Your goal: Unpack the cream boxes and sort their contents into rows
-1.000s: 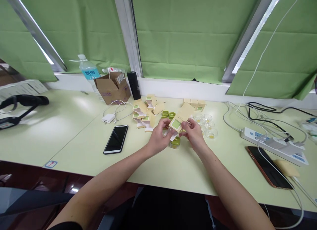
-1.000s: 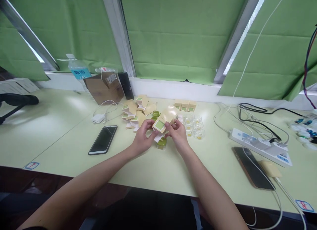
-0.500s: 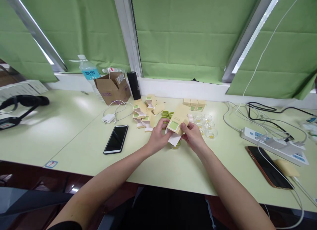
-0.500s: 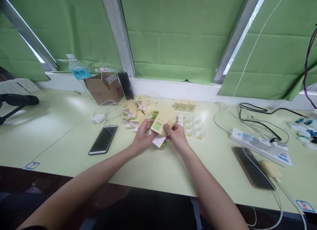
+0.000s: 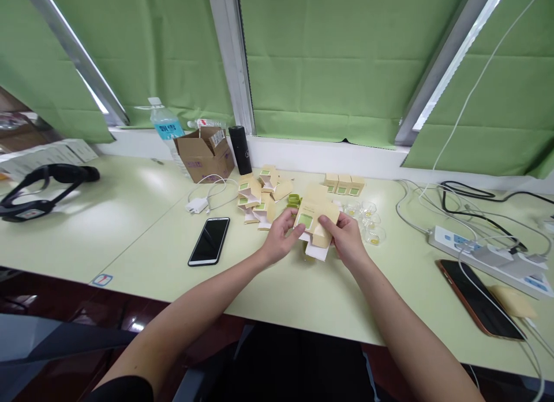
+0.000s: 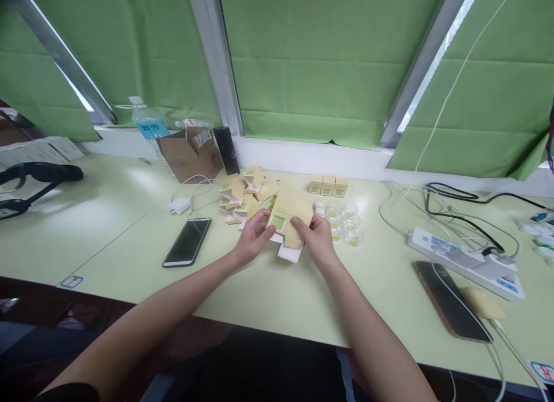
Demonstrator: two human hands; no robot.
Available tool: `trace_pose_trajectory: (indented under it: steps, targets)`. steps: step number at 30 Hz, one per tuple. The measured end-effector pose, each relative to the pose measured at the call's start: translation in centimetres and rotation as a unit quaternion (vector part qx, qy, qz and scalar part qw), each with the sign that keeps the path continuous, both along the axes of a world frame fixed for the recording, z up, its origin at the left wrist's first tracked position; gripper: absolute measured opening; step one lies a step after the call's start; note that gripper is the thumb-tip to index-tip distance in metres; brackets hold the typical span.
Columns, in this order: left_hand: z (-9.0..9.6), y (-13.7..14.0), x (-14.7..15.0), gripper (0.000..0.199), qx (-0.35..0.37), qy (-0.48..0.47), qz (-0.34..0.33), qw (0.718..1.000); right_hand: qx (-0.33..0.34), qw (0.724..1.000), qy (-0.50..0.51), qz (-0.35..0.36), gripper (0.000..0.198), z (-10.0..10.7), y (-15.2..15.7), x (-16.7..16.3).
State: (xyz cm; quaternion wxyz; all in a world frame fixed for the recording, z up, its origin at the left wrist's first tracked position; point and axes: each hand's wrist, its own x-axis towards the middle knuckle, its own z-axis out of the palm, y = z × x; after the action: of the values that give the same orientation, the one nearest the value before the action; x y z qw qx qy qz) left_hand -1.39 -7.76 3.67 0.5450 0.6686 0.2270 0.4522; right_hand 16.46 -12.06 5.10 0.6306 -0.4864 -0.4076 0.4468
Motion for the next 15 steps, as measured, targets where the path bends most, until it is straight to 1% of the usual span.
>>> trace_pose_trajectory:
  steps: [5,8,10,13,15]
  targets:
    - [0.5,1.0,-0.1,0.052,-0.003,0.056,0.035,0.998,0.020,0.997,-0.068,-0.021,0.051,-0.4,0.0,-0.2]
    - [1.3,1.6,-0.3,0.050,-0.002,0.089,0.036,0.995,0.019,0.997,-0.080,-0.010,0.053,-0.6,-0.1,-0.6]
    - [2.2,1.8,-0.8,0.048,-0.005,0.107,0.043,0.993,0.024,0.996,-0.082,0.013,0.055,-0.4,-0.2,-0.8]
    - [3.7,1.8,-2.6,0.048,-0.024,0.128,0.064,0.989,0.036,0.996,-0.074,0.042,0.056,0.3,-0.5,-0.7]
    - [4.5,1.7,-4.8,0.047,-0.023,0.155,0.098,0.983,0.042,0.997,-0.060,0.026,0.057,0.7,-0.5,-0.3]
